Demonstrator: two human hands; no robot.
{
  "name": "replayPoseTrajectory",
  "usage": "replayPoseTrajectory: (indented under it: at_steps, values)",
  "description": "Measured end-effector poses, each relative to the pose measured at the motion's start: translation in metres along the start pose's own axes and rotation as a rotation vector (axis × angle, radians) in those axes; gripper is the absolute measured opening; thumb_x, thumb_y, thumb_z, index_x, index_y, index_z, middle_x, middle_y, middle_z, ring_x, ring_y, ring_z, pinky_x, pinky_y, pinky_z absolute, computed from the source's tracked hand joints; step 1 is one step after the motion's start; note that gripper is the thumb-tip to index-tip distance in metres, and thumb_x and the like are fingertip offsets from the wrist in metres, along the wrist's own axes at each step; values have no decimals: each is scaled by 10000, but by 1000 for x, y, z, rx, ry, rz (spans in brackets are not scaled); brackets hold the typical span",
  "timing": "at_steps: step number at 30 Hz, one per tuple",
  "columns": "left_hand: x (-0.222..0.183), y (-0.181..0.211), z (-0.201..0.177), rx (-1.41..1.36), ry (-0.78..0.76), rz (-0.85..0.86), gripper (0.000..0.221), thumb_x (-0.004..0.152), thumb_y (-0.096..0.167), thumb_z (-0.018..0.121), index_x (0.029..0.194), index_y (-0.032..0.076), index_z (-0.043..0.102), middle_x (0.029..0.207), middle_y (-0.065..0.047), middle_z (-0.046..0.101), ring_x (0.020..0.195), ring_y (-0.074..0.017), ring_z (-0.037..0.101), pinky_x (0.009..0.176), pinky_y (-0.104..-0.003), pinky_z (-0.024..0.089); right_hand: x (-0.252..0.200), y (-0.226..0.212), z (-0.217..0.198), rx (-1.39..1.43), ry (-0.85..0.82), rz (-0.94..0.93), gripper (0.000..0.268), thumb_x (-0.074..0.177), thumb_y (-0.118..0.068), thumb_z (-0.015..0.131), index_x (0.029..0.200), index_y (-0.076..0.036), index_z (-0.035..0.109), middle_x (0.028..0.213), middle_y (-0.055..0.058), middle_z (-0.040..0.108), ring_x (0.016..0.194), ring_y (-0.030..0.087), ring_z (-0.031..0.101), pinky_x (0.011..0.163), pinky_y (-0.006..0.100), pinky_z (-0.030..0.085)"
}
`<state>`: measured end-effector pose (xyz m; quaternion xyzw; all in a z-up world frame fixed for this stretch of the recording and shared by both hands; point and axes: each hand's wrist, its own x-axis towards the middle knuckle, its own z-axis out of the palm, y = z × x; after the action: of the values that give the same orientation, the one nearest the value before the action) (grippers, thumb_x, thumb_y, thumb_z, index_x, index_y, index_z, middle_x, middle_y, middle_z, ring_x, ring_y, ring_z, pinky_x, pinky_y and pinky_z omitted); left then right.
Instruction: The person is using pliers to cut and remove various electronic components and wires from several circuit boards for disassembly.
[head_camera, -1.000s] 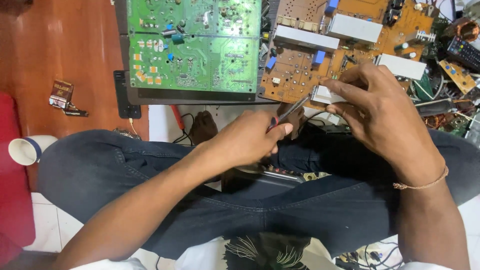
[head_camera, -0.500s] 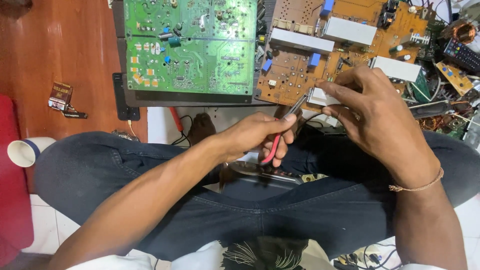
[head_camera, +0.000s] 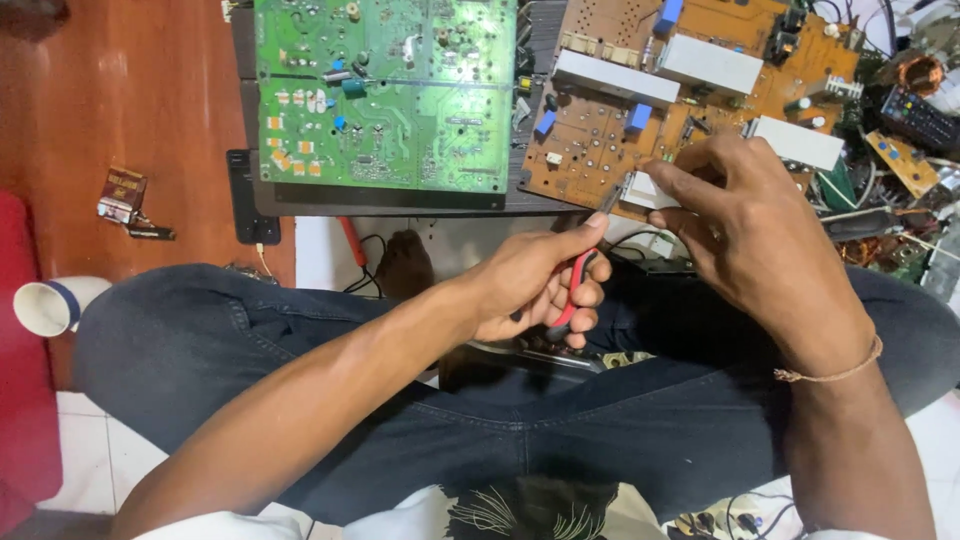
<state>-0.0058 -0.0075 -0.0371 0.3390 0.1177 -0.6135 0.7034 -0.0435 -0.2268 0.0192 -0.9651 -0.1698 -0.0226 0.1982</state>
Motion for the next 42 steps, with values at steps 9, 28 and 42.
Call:
replayPoseTrajectory:
  at_steps: [9,28,42]
  values:
    - [-1,4,5,66,34,-2,506,1053,475,491,916,-4,584,665,-72,585,530,-184,621,536,-357,599,0,-1,0,-35,-20,36,349,878,3,778,1226,36,774,1083,163,642,895,282,559,758,373,499]
    - [3,-7,1,234,120,46,530,1027,483,486,927,-28,586,756,-177,668,614,-270,687,577,-346,601,5,-24,13,-260,193,-58,228,983,-116,845,1199,-88,776,1146,68,640,945,257,511,902,399,405]
    - [8,-20,-15,130,8,135,334,1046,219,522,1202,-71,579,947,-225,697,830,-319,730,750,-381,631,16,-20,19,-37,164,3,85,927,-55,765,988,1,741,1006,132,607,897,274,522,845,389,425]
